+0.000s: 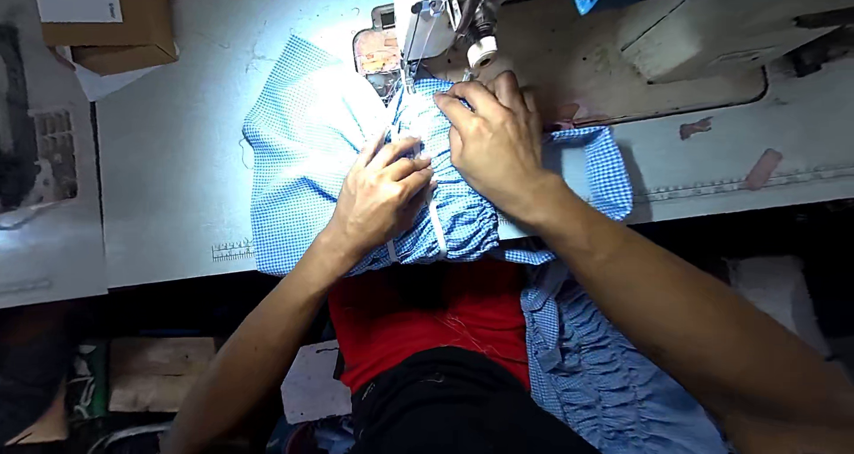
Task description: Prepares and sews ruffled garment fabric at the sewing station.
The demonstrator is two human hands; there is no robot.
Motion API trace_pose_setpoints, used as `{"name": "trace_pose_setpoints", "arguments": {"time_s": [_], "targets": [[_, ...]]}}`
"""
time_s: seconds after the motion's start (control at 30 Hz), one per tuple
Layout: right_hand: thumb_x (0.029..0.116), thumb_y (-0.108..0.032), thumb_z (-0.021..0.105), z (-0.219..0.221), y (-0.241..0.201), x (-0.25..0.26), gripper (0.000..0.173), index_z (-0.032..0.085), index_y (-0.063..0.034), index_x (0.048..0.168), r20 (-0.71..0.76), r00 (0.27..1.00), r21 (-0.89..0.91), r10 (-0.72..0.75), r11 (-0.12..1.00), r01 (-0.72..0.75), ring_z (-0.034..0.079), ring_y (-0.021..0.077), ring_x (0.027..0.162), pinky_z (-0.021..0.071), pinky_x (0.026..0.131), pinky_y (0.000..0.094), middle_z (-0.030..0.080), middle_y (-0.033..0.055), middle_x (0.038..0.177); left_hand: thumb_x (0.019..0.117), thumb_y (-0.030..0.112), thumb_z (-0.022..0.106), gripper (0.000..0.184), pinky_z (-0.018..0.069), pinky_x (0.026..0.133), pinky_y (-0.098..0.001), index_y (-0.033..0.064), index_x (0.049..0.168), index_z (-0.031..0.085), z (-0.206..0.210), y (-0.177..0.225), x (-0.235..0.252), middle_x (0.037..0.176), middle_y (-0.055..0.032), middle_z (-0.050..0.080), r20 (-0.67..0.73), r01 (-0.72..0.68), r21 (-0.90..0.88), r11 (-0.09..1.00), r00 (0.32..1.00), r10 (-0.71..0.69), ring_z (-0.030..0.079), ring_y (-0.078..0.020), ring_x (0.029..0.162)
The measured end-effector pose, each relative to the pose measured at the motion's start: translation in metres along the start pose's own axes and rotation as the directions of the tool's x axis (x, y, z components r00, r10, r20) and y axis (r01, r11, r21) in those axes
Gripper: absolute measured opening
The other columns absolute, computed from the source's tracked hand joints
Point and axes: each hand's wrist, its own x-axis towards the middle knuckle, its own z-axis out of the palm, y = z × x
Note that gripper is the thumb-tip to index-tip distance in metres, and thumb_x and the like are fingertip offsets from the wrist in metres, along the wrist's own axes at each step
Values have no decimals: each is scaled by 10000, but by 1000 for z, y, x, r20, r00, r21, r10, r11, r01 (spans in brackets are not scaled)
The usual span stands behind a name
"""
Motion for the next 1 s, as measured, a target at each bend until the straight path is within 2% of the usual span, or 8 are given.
{"name": "trace_pose_setpoints", "arguments": {"time_s": [0.13, 0.33, 0.47, 0.6, 0.73, 0.8, 0.9, 1.0], "targets": [[1010, -124, 427, 2, 1, -1, 419, 686, -186, 1334, -33, 999, 32, 9, 999, -8, 573, 364, 1208, 441, 895, 551, 656, 55, 1364, 977, 132, 645, 173, 543, 1057, -380, 37, 1027, 781, -1, 19, -18, 1122, -107, 763, -23, -71, -157, 985, 997, 68, 703, -230, 1157], [1014, -125, 422, 4, -4, -1, 414, 675, -186, 1336, -26, 999, 3, 24, 1000, -24, 567, 360, 1207, 425, 893, 538, 656, 46, 1352, 975, 223, 683, 192, 488, 1130, -456, 89, 1054, 795, -3, 17, -22, 1145, -61, 763, 13, -35, -166, 986, 999, 37, 689, -208, 1187], [1018, -107, 424, 3, -5, 1, 412, 672, -178, 1340, -38, 999, -9, 0, 1000, 0, 573, 364, 1192, 423, 884, 535, 662, 60, 1341, 975, 299, 688, 246, 348, 1211, -587, 115, 1106, 786, -7, 12, -19, 1199, -50, 748, 70, -23, -147, 989, 997, 33, 644, -219, 1267], [1026, -94, 417, 3, -3, 4, 411, 659, -166, 1351, -17, 1000, -26, -14, 1000, 13, 578, 384, 1175, 415, 897, 551, 657, 84, 1343, 984, 329, 678, 279, 318, 1229, -581, 129, 1147, 782, -8, 6, -19, 1244, -48, 736, 94, -38, -146, 989, 994, 52, 621, -218, 1303], [1061, -228, 359, 5, 0, 1, 383, 653, -99, 1269, -51, 998, -12, -30, 999, 30, 581, 403, 1189, 401, 903, 579, 674, 99, 1329, 982, 303, 689, 280, 380, 1214, -507, 98, 1150, 778, -7, 1, -16, 1244, -68, 737, 79, -69, -173, 983, 993, 83, 638, -217, 1281], [1004, -320, 372, 3, 1, 2, 439, 649, -96, 1261, -37, 999, 17, -15, 1000, 15, 558, 406, 1232, 378, 928, 594, 663, 100, 1353, 977, 288, 706, 262, 413, 1197, -484, 85, 1127, 779, -6, -2, -14, 1222, -86, 744, 53, -87, -189, 978, 994, 98, 652, -228, 1266], [949, -271, 451, 3, 4, 3, 441, 623, -124, 1329, -15, 1000, 73, -16, 997, 18, 535, 398, 1276, 377, 964, 586, 646, 98, 1373, 976, 279, 708, 241, 467, 1156, -451, 93, 1110, 782, -7, -3, -12, 1221, -88, 743, 60, -87, -182, 979, 993, 100, 650, -236, 1266], [1004, -175, 427, 5, 6, 3, 316, 675, -134, 1196, -102, 992, 125, -73, 989, 85, 555, 364, 1228, 396, 957, 538, 677, 89, 1268, 972, 250, 715, 220, 499, 1117, -398, 75, 1085, 788, -7, -5, -10, 1195, -96, 751, 44, -103, -189, 977, 993, 114, 662, -242, 1244]]}}
